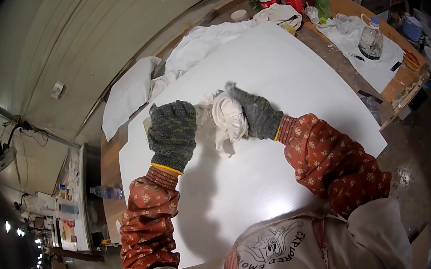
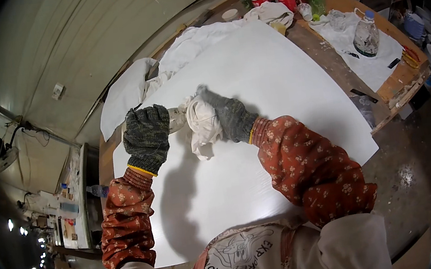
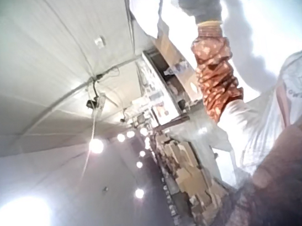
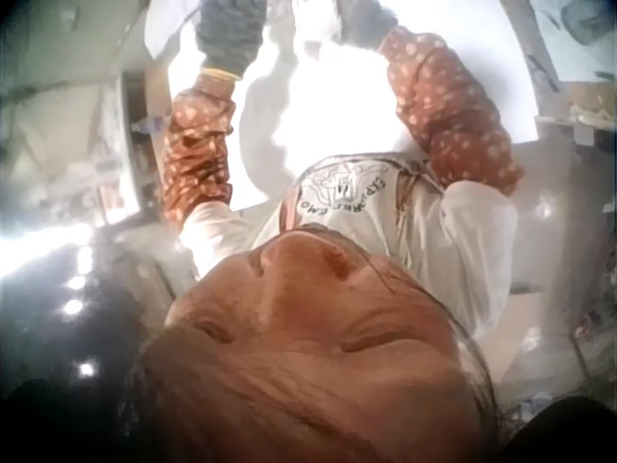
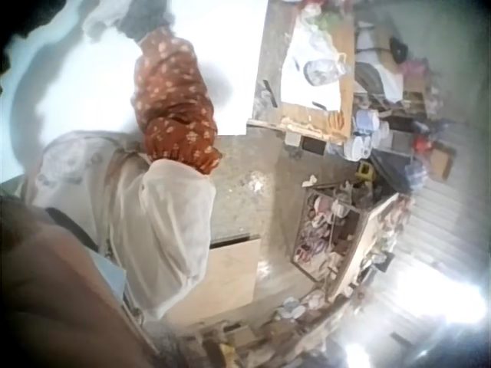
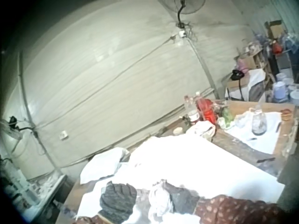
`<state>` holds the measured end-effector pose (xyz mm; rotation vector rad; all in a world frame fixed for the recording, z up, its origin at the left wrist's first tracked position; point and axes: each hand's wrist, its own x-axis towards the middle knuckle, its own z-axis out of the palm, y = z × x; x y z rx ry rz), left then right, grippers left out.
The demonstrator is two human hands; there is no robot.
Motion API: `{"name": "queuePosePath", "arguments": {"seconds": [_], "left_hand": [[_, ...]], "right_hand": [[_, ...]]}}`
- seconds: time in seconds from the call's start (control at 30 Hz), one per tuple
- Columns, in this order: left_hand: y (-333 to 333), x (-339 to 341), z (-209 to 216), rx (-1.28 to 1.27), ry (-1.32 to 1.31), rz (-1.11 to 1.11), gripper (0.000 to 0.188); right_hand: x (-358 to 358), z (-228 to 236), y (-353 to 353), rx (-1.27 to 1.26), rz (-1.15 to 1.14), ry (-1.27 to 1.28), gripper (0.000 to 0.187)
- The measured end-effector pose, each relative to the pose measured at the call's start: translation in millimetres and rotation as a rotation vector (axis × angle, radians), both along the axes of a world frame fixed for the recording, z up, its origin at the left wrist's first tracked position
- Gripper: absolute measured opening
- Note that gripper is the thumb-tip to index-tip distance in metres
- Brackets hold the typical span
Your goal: The person wipes the surfaces and edges of white wooden boards with a cloth. They hold a clear bottle in one hand and rub a cloth over the boards, occasionally lifting and turning them to reach different areas.
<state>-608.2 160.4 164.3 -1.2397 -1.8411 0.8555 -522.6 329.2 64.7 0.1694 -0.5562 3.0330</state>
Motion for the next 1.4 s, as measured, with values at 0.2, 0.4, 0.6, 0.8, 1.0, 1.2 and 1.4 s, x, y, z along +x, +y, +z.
{"name": "queuePosePath", "arguments": {"seconds": [0.2,0.4,0.6,0.8,1.0,1.2,1.4], "left_hand": [[16,-13,-19,0.257,-0.495,0.216,0.048],[-3,-75,-73,0.743,-0.923,0.1,0.061],[-38,-83,-68,1.289,-1.38,0.103,0.051],[-140,-69,-58,1.496,-1.211,0.325,0.057],[-175,-60,-57,1.689,-1.291,0.439,0.051],[-217,-5,-45,1.926,-1.302,0.189,0.052],[-258,17,-48,1.788,-1.066,0.468,0.037]], "right_hand": [[-23,-18,22,0.673,-0.641,0.29,0.044],[-72,18,41,0.935,-0.779,-0.247,0.062],[-141,-27,92,2.46,-0.688,-0.392,0.038],[-154,-30,228,2.487,-0.929,-0.746,0.033],[-250,-40,51,2.604,-0.65,-0.268,0.036],[-211,-47,143,2.577,-0.916,-0.312,0.038],[-231,-43,107,2.743,-0.757,-0.352,0.027]]}}
